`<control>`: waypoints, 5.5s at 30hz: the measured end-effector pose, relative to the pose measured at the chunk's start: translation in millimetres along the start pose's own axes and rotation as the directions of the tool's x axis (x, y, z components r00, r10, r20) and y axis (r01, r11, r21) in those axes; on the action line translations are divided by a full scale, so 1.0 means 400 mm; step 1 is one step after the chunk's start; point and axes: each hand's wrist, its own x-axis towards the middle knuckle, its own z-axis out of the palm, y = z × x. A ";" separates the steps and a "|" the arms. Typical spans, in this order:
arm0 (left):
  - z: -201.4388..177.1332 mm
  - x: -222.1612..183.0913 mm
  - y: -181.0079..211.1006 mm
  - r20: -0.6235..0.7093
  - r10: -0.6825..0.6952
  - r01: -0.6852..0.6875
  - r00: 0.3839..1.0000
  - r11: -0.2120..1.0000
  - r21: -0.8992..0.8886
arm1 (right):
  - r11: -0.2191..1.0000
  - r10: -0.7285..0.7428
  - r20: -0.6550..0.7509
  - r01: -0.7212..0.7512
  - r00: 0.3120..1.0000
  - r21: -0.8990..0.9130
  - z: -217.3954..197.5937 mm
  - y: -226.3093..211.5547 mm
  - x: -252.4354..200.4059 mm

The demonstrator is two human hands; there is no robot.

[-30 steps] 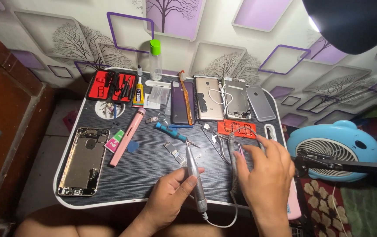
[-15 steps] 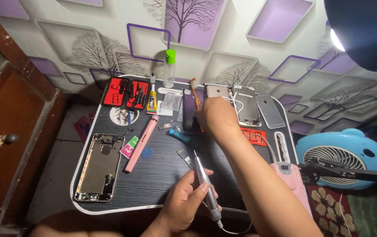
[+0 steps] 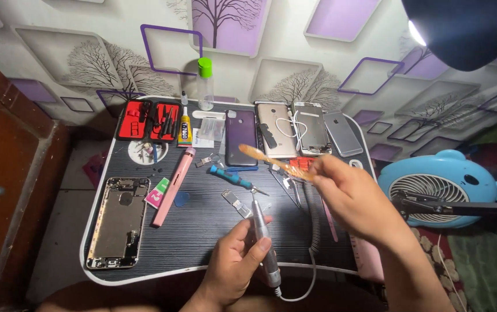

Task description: The person is repairing a small electronic circuit board, using a rotary tool to grind a component, cleaning it with a brush, and inspecting parts.

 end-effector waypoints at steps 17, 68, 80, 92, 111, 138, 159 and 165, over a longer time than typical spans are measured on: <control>-0.009 0.014 -0.035 0.111 -0.033 0.015 0.993 0.987 0.160 | 0.916 -0.379 -0.216 0.332 0.900 -0.223 0.063 0.201 -0.072; -0.054 0.029 0.012 0.203 0.526 -0.331 0.826 0.161 0.930 | 0.655 0.332 -0.201 -0.379 0.922 -0.654 -0.196 0.221 0.031; -0.103 0.052 0.002 0.244 0.473 -0.270 0.847 -0.015 0.963 | 0.624 0.484 -0.062 -0.394 0.873 -0.675 -0.124 0.223 0.160; -0.092 0.058 0.002 0.203 0.377 -0.245 0.904 0.067 0.967 | 0.527 0.508 0.009 -0.303 0.861 -0.794 -0.141 0.200 0.161; -0.075 0.062 0.017 0.162 0.299 -0.186 0.940 0.051 0.981 | 0.592 -0.169 -0.455 -0.279 0.874 -0.756 -0.075 0.168 -0.041; -0.156 0.132 0.048 0.345 0.454 -0.435 0.821 0.106 0.894 | 0.895 -0.039 -0.394 -0.143 0.918 -0.422 0.380 0.272 -0.243; -0.140 0.070 0.054 0.404 0.444 -0.446 0.800 -0.009 0.895 | 0.963 0.000 0.305 0.082 0.952 -0.255 0.482 0.413 -0.304; -0.148 0.054 0.058 0.367 0.431 -0.442 0.824 0.086 0.893 | 0.962 -0.188 -0.542 0.042 0.819 -0.270 0.403 0.199 -0.322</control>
